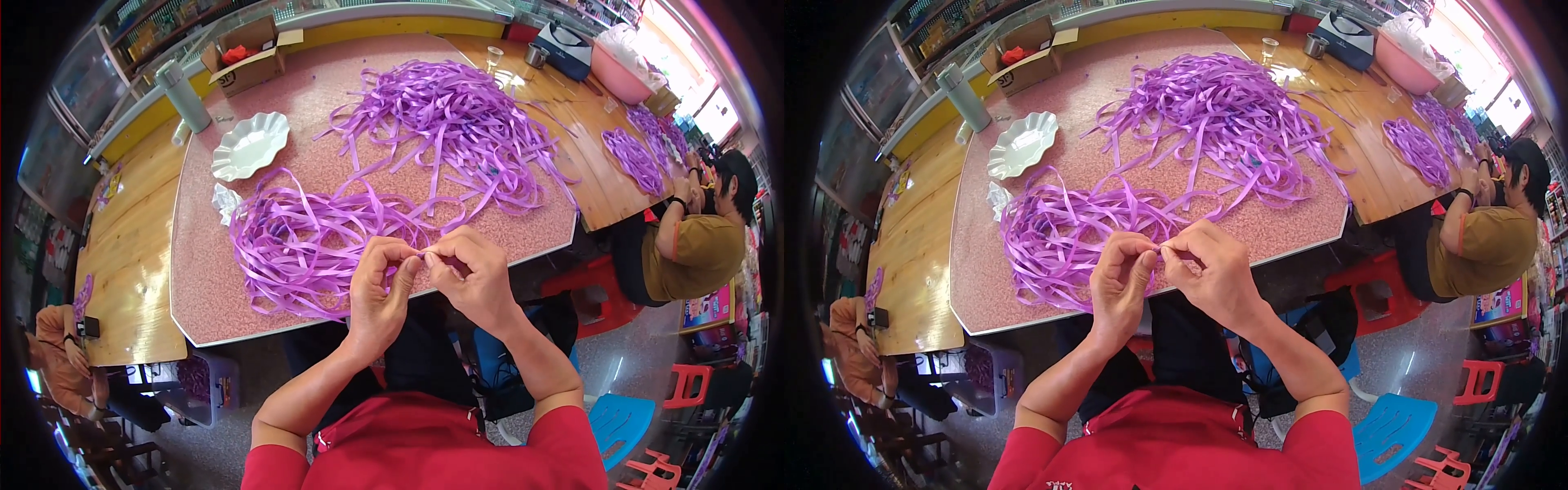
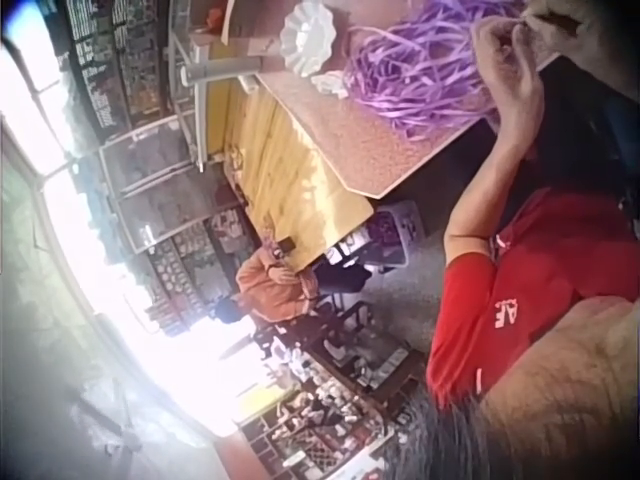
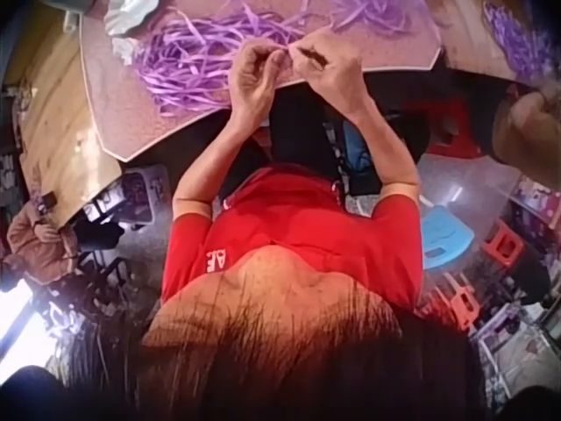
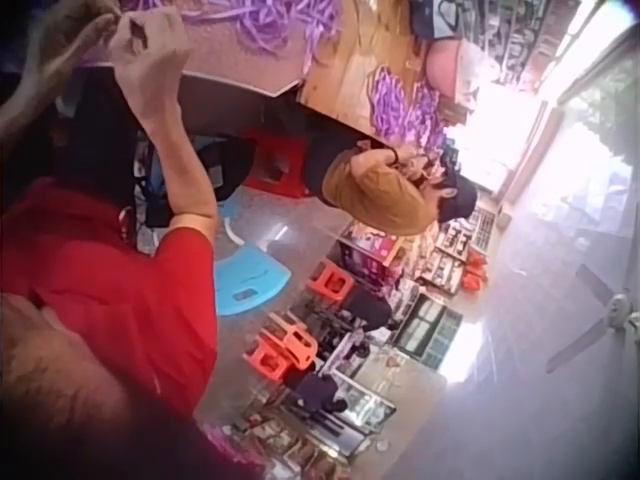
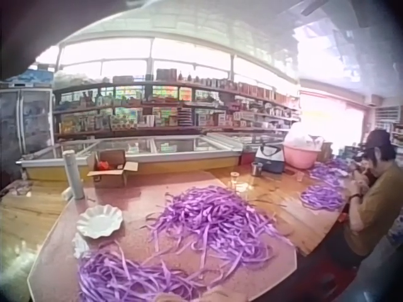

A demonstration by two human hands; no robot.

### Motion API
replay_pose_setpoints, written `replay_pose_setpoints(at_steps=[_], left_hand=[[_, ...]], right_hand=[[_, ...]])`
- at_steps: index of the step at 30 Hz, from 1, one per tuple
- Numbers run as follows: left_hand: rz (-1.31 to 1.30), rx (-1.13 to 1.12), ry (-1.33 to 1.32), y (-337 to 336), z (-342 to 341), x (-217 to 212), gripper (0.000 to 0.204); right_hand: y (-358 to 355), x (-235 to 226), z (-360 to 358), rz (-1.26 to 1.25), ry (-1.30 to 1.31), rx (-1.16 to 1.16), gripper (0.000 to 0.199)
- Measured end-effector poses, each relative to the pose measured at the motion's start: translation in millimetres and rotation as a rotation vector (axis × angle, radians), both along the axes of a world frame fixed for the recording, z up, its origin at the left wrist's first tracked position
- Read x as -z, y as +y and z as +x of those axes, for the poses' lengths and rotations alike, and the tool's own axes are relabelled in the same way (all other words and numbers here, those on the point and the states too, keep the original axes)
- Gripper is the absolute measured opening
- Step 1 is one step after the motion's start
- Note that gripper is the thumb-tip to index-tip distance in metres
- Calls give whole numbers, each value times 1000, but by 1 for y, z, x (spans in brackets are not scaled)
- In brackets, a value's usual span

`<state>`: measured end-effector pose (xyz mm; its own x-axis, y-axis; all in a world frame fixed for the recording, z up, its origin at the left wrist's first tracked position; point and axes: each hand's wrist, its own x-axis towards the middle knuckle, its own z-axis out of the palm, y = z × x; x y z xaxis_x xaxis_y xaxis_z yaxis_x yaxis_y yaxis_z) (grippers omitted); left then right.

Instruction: The recorder is preparing purple ribbons, likely for packaging or decoration, by manipulating individual strips.

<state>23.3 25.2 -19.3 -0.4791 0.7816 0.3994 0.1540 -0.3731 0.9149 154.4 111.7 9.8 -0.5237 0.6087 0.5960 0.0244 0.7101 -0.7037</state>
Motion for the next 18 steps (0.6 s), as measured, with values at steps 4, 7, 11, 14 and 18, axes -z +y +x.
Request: replay_pose_setpoints(at_steps=[4,7,11,14,18], left_hand=[[23,-14,26,0,0,0,7],[42,-118,193,0,-1,-2,10],[1,-36,9,0,-1,0,12],[-77,89,-243,-2,-1,-2,14],[-161,204,-353,-4,-1,-5,12]], right_hand=[[-4,-6,1,-352,-42,-22,3],[-7,-6,0,-416,-16,-23,4],[-7,-3,-3,-342,16,-11,3],[-2,1,-5,-171,81,-21,3],[0,3,1,-325,37,-101,3]])
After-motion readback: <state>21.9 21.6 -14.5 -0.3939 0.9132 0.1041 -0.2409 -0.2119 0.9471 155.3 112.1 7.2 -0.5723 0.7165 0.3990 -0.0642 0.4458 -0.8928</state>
